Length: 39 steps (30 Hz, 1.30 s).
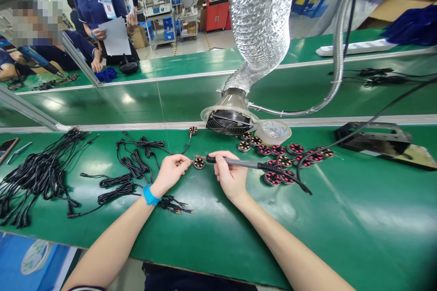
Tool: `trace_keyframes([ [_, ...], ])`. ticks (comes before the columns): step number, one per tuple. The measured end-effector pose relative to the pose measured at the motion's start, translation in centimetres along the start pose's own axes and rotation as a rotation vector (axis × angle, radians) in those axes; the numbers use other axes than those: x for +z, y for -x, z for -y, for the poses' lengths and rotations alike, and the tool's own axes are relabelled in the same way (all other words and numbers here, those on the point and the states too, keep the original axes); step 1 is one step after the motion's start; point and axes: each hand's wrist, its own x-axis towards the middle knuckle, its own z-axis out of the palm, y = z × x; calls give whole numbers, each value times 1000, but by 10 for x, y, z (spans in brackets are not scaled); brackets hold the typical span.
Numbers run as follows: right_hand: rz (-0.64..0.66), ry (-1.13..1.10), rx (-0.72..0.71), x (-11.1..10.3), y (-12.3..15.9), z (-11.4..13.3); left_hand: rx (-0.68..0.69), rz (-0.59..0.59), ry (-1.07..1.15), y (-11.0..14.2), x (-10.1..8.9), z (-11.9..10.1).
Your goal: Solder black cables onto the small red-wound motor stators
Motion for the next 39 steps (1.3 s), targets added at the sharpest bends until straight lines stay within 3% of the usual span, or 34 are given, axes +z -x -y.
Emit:
trace_keyframes([
  [4, 79, 69, 4, 2, -2, 1, -5, 14, 4, 0, 0, 2],
  [9, 184, 221, -187, 9, -7, -5, 14, 22, -19, -1, 0, 3],
  [19, 361, 205, -321, 19, -12, -22, 127, 9, -161, 1, 1, -1],
  [29, 341, 272, -380, 18, -10, -22, 225, 25, -344, 4, -5, -9],
  [39, 357, 287, -391, 16, -10, -21, 103, 149, -153, 0, -9, -7],
])
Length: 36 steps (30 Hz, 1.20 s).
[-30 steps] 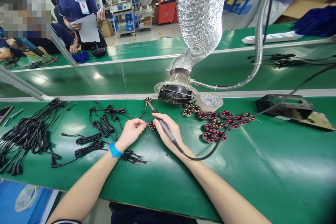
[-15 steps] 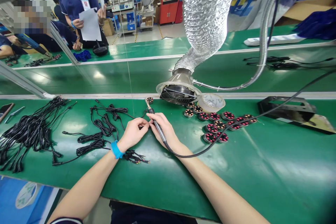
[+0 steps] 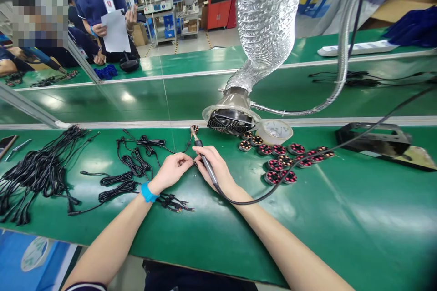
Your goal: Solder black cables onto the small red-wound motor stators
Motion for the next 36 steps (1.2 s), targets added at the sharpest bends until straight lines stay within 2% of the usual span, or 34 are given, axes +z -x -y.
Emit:
trace_keyframes([
  [6, 12, 95, -17, 2, 4, -2, -142, -36, 151, -1, 1, -8],
  [12, -8, 127, -45, 4, 4, 3, -181, -108, 190, -5, 5, -6],
  [15, -79, 94, 9, -1, 2, 6, -207, -144, 170, -6, 6, -7],
  [19, -235, 51, 135, -11, 0, 11, -217, -174, 135, -5, 5, -7],
  [22, -355, 12, 260, -17, 2, 15, -213, -163, 116, -4, 5, -4],
  [25, -420, -73, 285, -20, 5, 17, -206, -138, 113, -3, 5, -2],
  [36, -354, -190, 288, -18, 14, 21, -193, -76, 142, -2, 5, -3],
])
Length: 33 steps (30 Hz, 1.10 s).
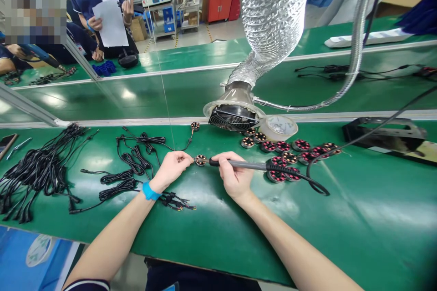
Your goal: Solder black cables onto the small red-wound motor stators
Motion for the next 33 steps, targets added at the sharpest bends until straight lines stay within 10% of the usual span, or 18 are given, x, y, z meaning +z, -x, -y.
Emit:
trace_keyframes([
  [33, -44, 22, 3, 1, 0, -1, -11, 30, -52, 1, -2, -5],
])
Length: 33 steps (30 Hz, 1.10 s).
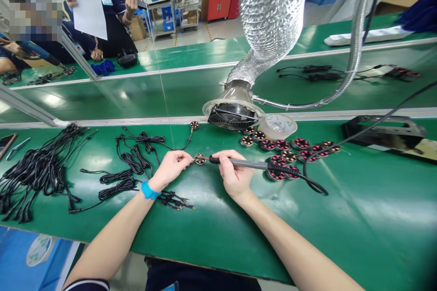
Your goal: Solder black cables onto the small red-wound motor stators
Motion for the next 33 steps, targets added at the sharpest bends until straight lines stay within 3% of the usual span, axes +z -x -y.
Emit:
trace_keyframes([
  [9, 64, 94, 1, 4, -3, 8, 0, 3, 13, 1, 0, -3],
  [16, 209, 155, -203, 11, -6, 0, 20, 15, 2, 1, 1, -2],
  [22, 336, 202, -267, 20, -5, -13, 97, -2, -49, 1, 3, 6],
  [29, 341, 290, -341, 22, -4, -14, 206, -6, -168, 2, 0, 6],
  [33, 328, 276, -331, 20, -3, -15, 188, 34, -190, 3, -3, 4],
])
